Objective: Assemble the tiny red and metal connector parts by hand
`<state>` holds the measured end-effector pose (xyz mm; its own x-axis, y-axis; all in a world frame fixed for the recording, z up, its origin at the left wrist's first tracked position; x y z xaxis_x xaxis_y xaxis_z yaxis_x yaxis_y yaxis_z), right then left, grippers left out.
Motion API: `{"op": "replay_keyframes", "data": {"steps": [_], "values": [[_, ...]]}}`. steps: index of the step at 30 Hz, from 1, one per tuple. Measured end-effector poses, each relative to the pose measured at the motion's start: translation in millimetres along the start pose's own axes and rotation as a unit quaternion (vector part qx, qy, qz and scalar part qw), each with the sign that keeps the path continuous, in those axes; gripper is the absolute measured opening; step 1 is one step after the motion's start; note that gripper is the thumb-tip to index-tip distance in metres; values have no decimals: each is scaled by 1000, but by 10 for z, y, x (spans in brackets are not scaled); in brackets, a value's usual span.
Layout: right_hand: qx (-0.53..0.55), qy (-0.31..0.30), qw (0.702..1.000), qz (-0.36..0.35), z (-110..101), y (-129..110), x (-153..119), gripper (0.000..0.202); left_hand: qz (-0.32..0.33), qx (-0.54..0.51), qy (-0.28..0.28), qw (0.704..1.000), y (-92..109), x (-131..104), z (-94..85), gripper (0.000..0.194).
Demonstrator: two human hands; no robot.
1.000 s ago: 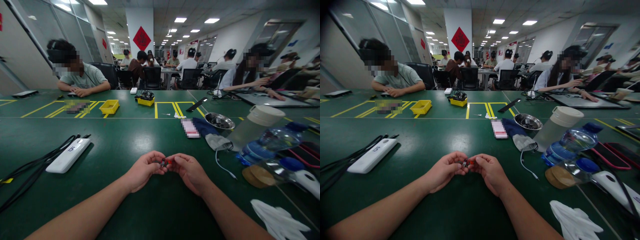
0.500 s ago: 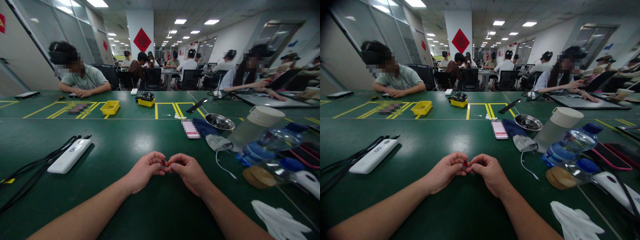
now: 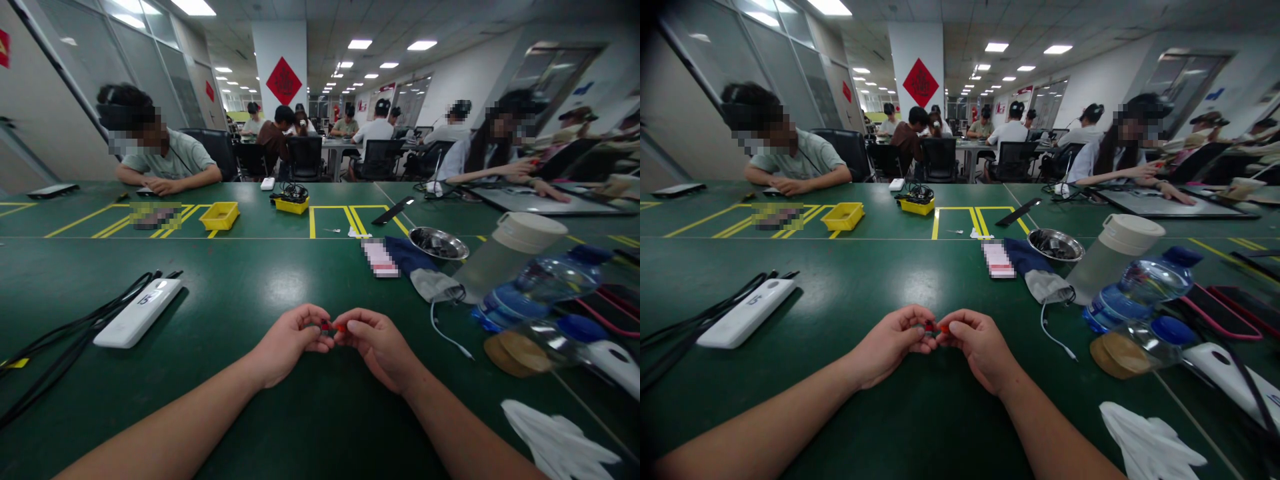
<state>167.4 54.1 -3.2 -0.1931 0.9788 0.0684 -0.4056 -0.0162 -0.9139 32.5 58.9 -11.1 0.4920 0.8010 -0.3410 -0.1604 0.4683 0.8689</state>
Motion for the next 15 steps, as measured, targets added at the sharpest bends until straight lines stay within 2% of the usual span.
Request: {"op": "replay_keyframes", "data": {"steps": [3,10,15], "values": [[-17,7,1000,-2,-8,11,1,11,0,-22,-14,1000,11,-3,13,20],[-45,14,999,-15,-16,4,-9,8,13,13,7,1000,45,-24,-5,23],[-64,12,998,-9,-18,-2,-12,12,-7,-31,4,999,13,-11,-22,20]]}}
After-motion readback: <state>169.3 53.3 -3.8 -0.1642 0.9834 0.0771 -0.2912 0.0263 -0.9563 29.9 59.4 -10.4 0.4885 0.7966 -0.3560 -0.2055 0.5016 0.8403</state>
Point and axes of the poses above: each hand's wrist, its own x-axis towards the middle knuckle, its own z-axis out of the palm, y = z × x, the point moved 8 cm from there along x, towards the middle knuckle, and after that the axes turned 11 degrees about -z, right-handed, at the moved point
